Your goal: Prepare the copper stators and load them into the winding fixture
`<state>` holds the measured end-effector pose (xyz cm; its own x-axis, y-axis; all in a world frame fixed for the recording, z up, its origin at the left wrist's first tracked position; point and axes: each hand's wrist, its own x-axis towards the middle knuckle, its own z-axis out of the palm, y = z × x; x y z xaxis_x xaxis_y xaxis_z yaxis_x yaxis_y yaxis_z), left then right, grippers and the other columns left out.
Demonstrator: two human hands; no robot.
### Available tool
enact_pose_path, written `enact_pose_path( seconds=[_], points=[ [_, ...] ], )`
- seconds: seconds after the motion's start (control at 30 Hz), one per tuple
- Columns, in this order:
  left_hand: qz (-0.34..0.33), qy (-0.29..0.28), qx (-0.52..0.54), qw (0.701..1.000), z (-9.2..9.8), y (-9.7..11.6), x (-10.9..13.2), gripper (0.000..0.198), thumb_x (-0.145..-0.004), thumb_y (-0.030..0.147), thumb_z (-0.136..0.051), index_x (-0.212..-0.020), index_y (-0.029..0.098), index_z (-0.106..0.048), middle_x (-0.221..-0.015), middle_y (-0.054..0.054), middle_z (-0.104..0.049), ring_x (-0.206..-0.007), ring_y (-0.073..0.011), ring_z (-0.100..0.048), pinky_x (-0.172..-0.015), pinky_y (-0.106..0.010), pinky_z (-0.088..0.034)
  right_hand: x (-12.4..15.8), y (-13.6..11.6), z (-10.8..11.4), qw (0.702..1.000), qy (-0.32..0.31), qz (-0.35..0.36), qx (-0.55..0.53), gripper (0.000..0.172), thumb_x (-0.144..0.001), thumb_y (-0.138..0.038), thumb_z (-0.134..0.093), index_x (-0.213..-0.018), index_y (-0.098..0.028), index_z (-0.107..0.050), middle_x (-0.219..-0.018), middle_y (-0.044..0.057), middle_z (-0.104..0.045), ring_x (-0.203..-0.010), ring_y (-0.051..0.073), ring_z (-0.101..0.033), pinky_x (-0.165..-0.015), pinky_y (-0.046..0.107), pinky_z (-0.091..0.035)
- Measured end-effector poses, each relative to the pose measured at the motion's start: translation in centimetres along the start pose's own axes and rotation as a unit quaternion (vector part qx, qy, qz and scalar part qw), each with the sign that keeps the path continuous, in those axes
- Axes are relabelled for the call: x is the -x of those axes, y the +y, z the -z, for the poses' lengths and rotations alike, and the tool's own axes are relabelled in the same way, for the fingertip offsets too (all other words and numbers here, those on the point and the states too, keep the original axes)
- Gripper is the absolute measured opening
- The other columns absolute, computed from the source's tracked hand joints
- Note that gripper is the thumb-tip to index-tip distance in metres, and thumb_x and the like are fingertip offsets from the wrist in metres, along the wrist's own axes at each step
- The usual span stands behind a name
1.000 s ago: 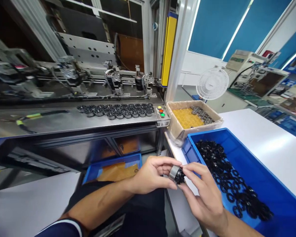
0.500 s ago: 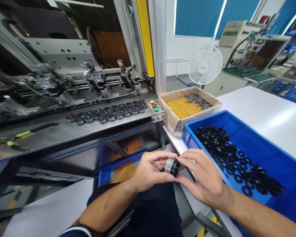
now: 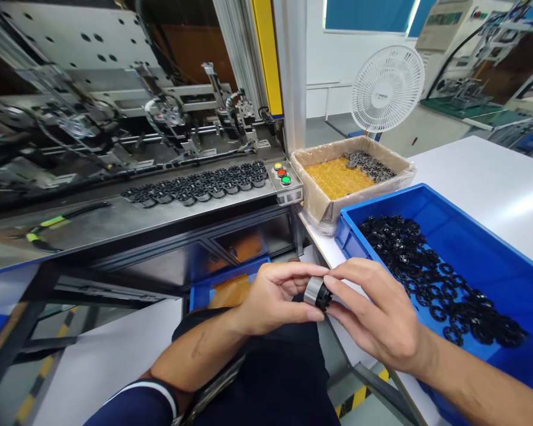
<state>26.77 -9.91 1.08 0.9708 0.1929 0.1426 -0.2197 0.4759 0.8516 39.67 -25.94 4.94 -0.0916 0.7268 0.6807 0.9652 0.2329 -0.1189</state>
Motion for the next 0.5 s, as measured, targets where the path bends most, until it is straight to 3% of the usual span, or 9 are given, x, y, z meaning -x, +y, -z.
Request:
enact_pose_path(
  seconds=[0.27, 0.5],
  points=[
    [0.004, 0.007, -0.002, 1.000, 0.08, -0.12, -0.05, 0.054, -0.059, 0.017, -0.093, -0.111, 0.012, -0.074, -0.099, -0.009, -0.078, -0.088, -0.0207, -0.076, -0.090, -0.035, -0.061, 0.08, 0.07, -0.14, 1.000, 0.007, 0.008, -0.002, 0.051, -0.084, -0.005, -0.069, -0.133, -0.012, -0.056, -0.114, 0.015, -0.064, -0.105, 0.028, -0.064, -0.086, 0.044, -0.060],
    [0.024, 0.008, -0.004, 1.000, 0.11, 0.05, 0.01, 0.056, -0.059, 0.019, -0.093, -0.111, 0.013, -0.075, -0.096, -0.008, -0.079, -0.087, -0.0199, -0.076, -0.091, -0.035, -0.060, 0.14, 0.15, 0.10, 0.999, 0.008, 0.011, 0.033, 0.044, -0.085, -0.016, -0.074, -0.127, -0.013, -0.061, -0.107, 0.014, -0.067, -0.099, 0.027, -0.066, -0.083, 0.043, -0.061]
  ],
)
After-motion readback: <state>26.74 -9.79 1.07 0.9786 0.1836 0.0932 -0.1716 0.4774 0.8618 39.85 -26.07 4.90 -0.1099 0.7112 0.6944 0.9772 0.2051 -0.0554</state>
